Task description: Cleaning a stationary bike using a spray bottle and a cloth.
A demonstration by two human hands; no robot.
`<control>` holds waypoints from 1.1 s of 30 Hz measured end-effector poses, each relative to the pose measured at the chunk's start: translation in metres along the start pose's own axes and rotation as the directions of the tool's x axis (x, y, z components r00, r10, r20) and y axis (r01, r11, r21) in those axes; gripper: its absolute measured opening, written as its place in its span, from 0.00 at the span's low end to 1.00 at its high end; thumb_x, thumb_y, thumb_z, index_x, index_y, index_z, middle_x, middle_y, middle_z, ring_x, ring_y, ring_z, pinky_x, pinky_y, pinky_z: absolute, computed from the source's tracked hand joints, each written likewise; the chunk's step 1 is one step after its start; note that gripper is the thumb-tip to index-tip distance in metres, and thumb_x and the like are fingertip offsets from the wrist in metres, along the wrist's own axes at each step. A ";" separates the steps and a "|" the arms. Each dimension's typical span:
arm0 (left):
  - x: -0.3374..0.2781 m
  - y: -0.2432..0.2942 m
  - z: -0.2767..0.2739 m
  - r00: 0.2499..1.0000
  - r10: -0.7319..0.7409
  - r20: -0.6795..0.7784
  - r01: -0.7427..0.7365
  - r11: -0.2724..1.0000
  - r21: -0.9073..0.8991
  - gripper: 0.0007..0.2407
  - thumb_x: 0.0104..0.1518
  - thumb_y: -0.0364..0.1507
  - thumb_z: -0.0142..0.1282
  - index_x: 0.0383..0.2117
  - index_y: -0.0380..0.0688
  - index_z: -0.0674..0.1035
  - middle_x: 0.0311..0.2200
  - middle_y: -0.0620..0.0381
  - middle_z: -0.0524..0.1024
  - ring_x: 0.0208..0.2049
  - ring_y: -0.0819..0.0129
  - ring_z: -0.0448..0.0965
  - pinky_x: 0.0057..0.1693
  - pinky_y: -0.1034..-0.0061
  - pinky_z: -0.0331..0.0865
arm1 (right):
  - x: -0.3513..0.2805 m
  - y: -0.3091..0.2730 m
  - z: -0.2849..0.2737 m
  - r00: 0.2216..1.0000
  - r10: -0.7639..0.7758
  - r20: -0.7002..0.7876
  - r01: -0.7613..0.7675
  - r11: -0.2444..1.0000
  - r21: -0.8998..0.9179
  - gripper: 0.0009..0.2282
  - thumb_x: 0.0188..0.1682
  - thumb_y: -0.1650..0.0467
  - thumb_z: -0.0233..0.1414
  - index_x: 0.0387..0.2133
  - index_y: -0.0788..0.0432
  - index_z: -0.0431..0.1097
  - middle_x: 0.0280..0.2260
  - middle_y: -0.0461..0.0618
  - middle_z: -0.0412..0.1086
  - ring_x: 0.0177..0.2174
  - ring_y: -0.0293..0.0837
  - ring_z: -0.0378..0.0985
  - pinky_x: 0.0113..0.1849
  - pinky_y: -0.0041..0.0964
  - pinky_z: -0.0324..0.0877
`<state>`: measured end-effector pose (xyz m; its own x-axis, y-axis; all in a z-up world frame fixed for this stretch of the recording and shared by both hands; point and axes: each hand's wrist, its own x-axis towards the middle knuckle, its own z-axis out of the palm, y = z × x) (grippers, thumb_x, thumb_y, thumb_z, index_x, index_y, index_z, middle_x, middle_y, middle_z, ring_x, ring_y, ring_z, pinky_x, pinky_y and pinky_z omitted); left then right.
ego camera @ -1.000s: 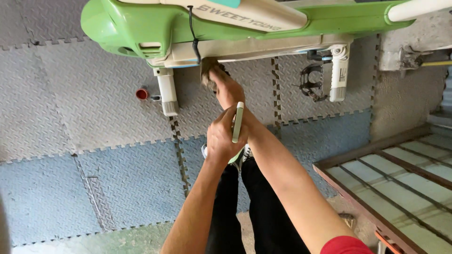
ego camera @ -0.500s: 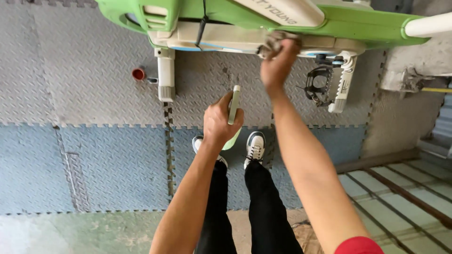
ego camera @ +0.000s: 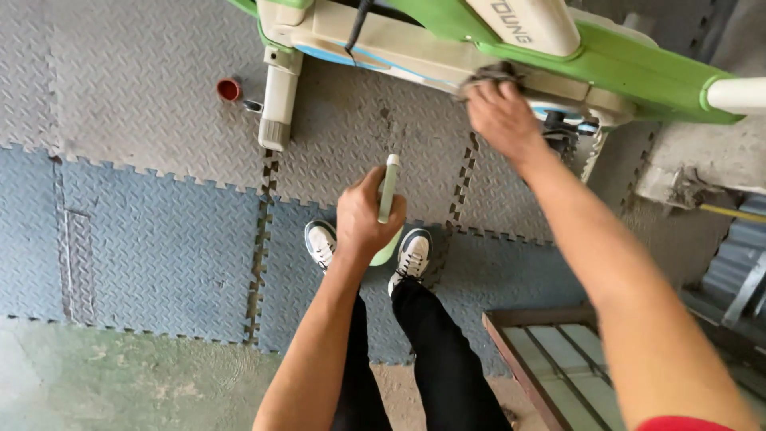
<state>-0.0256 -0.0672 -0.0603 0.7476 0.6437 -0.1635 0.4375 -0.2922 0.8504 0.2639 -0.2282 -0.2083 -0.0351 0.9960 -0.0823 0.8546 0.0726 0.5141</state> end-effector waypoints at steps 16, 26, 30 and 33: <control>0.006 -0.048 -0.004 0.997 0.028 -0.072 -0.034 0.995 -0.092 0.14 0.48 0.25 0.55 0.41 0.36 0.76 0.26 0.41 0.77 0.27 0.43 0.79 0.36 0.59 0.73 | 0.250 -0.110 -0.001 0.904 0.263 -0.336 -0.057 0.855 0.515 0.07 0.54 0.73 0.56 0.42 0.67 0.75 0.53 0.57 0.67 0.51 0.46 0.71 0.54 0.38 0.72; 0.003 -0.037 -0.017 1.000 -0.007 0.003 0.007 0.997 -0.081 0.14 0.48 0.24 0.55 0.43 0.37 0.78 0.23 0.42 0.77 0.26 0.45 0.80 0.35 0.61 0.73 | 0.097 -0.057 0.002 0.998 -0.030 -0.048 0.028 0.999 -0.045 0.03 0.45 0.73 0.58 0.32 0.57 0.78 0.51 0.46 0.71 0.46 0.39 0.69 0.45 0.32 0.63; 0.003 -0.037 -0.020 1.000 -0.022 0.010 0.023 0.996 -0.089 0.13 0.48 0.25 0.56 0.41 0.37 0.78 0.24 0.43 0.77 0.25 0.47 0.80 0.35 0.61 0.74 | 0.097 -0.052 -0.002 0.990 0.010 -0.138 -0.012 1.000 -0.018 0.07 0.48 0.71 0.56 0.35 0.59 0.78 0.50 0.45 0.72 0.45 0.39 0.69 0.46 0.32 0.63; 0.004 -0.048 -0.015 0.999 -0.003 -0.038 0.001 0.999 -0.049 0.14 0.48 0.24 0.56 0.42 0.37 0.78 0.25 0.42 0.77 0.26 0.45 0.80 0.36 0.60 0.73 | 0.138 -0.071 0.013 0.910 0.171 -0.377 -0.135 0.984 0.119 0.06 0.55 0.71 0.56 0.43 0.60 0.77 0.48 0.46 0.70 0.47 0.41 0.69 0.51 0.36 0.64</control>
<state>-0.0510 -0.0395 -0.0945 0.7269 0.6708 -0.1472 0.4137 -0.2566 0.8735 0.2050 -0.0965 -0.2677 -0.0810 0.9389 0.3346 0.9070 -0.0698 0.4153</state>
